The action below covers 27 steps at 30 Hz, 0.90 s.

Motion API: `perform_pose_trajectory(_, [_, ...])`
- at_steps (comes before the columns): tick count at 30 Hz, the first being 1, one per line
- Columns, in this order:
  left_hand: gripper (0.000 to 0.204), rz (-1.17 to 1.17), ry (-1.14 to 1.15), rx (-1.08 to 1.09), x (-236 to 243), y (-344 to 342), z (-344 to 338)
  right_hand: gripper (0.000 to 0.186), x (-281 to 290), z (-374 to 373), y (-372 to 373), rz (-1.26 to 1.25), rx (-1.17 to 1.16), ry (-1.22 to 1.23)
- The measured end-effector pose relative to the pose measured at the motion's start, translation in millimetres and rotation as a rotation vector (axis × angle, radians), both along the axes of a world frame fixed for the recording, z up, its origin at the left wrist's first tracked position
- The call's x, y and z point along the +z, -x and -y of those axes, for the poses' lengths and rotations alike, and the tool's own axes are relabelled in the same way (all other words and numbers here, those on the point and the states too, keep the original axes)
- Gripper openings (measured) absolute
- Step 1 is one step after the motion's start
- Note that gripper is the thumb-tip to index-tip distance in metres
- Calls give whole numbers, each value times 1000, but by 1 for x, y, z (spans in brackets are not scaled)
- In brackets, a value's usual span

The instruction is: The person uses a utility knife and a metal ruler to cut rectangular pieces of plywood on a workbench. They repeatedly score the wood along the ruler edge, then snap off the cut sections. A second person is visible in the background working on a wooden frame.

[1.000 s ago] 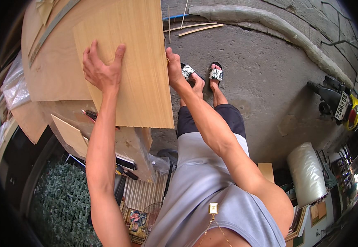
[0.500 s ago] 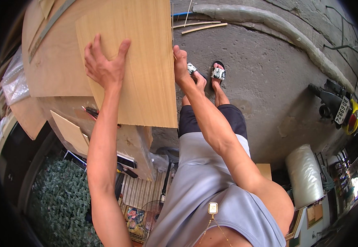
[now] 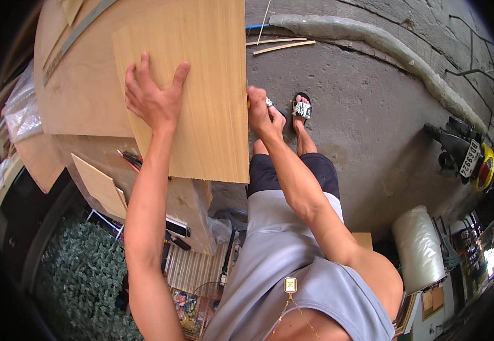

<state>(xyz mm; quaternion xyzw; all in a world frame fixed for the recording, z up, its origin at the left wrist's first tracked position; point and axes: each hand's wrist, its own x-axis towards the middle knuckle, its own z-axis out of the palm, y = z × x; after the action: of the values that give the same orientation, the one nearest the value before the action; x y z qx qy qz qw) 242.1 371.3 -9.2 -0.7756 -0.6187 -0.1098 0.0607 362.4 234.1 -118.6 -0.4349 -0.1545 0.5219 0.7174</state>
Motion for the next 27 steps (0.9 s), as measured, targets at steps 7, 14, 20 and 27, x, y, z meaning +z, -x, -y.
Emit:
perform_pose_trajectory(7, [88, 6, 0, -11, 0, -1, -1, 61, -4, -19, -7, -8, -24, -8])
perform_pose_trajectory(14, [88, 10, -6, -17, -1, 1, -1, 61, -4, -12, 2, 6, -69, -25])
perform_pose_trajectory(20, [88, 10, -1, -20, 1, 1, -1, 61, -1, 2, 12, 10, -52, -23])
perform_pose_trajectory(27, [90, 37, 38, -18, 2, -2, 1, 62, -4, 4, 12, 18, -48, -31])
